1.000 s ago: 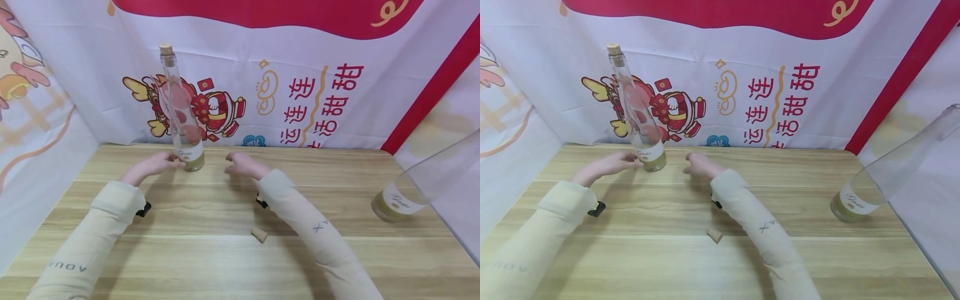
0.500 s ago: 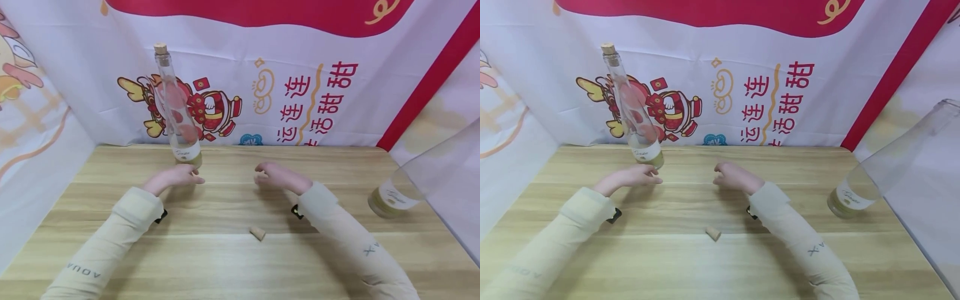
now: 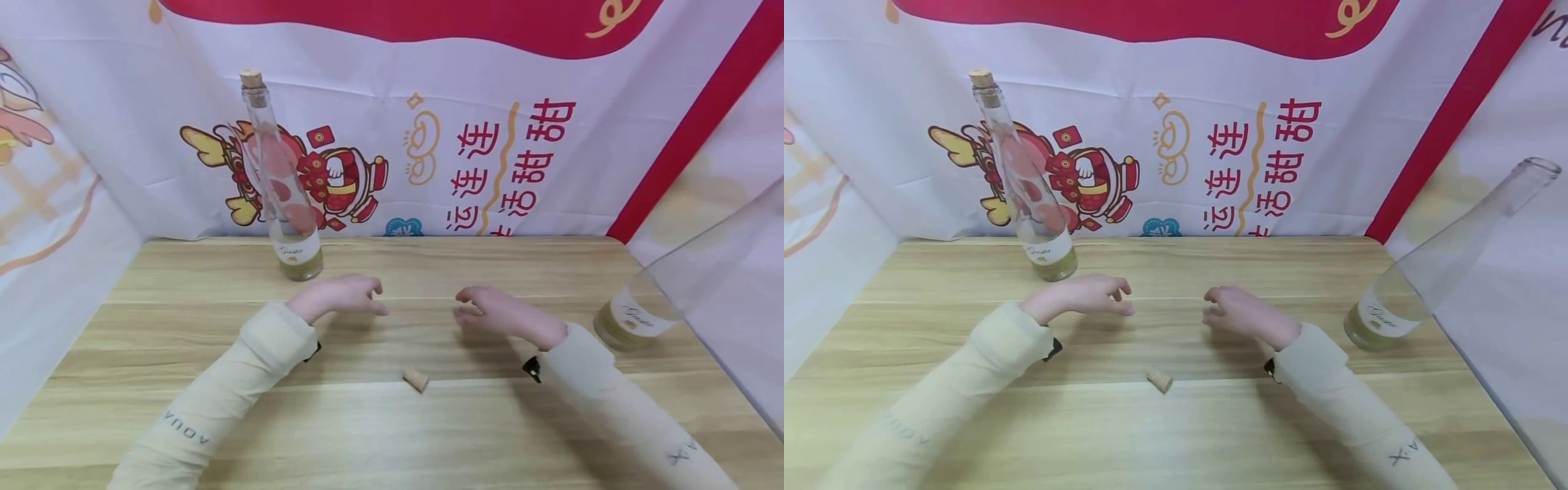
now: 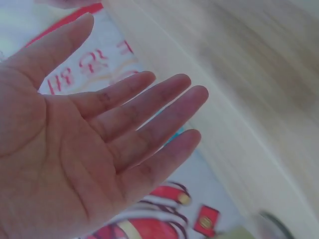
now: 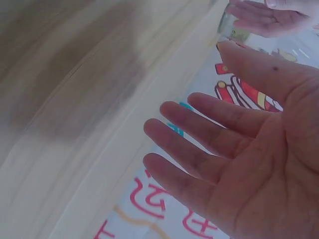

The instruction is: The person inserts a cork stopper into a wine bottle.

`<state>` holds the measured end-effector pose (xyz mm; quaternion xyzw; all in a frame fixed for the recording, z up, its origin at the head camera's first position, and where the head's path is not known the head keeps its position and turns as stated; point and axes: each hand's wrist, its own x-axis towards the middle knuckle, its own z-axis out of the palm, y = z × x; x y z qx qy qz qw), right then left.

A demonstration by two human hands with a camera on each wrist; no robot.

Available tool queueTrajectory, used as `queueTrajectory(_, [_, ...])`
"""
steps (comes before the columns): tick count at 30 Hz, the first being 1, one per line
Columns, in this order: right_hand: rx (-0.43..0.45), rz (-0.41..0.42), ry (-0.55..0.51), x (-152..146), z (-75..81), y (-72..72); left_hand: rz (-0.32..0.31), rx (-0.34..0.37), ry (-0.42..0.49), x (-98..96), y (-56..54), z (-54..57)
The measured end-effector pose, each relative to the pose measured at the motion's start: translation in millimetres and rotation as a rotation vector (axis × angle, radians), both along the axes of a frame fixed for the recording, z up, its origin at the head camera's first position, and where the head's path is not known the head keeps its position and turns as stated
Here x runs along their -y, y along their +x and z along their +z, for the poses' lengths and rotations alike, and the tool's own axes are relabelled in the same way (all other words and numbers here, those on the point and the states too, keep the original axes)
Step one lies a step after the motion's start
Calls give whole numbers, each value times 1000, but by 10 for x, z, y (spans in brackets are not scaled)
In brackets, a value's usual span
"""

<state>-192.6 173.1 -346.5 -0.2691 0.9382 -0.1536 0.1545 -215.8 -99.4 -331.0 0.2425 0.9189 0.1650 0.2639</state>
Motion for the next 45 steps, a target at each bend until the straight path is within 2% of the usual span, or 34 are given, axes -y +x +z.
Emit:
queueTrajectory(5, [-42, 11, -30, -267, 63, 155, -67, -17, 10, -311, 43, 55])
queueTrajectory(10, [-84, 9, -4, -468, 126, 311, -127, -39, 0, -579, 75, 43])
queueTrajectory(15, [-78, -48, 19, -618, 155, 446, -174, -64, 10, -829, 106, 33])
queueTrajectory(21, [-79, -103, -9, -771, 189, 571, -263, -92, -12, -1113, 165, 23])
queueTrajectory(26, [-140, -153, -37, -927, 288, 673, -291, -93, 9, -1326, 221, 4])
queueTrajectory(30, [-246, -198, -69, -1065, 422, 742, -282, -62, 61, -1447, 238, -10])
queueTrajectory(35, [-546, -221, -145, -1242, 544, 800, -271, -60, 91, -1614, 218, 14])
queueTrajectory(38, [-673, -258, -245, -1335, 619, 813, -280, -66, 107, -1738, 190, 33])
queueTrajectory(42, [-806, -360, -371, -1416, 727, 829, -280, -66, 159, -1907, 155, 55])
queueTrajectory(45, [-918, -474, -477, -1446, 785, 825, -258, -69, 221, -2024, 130, 61])
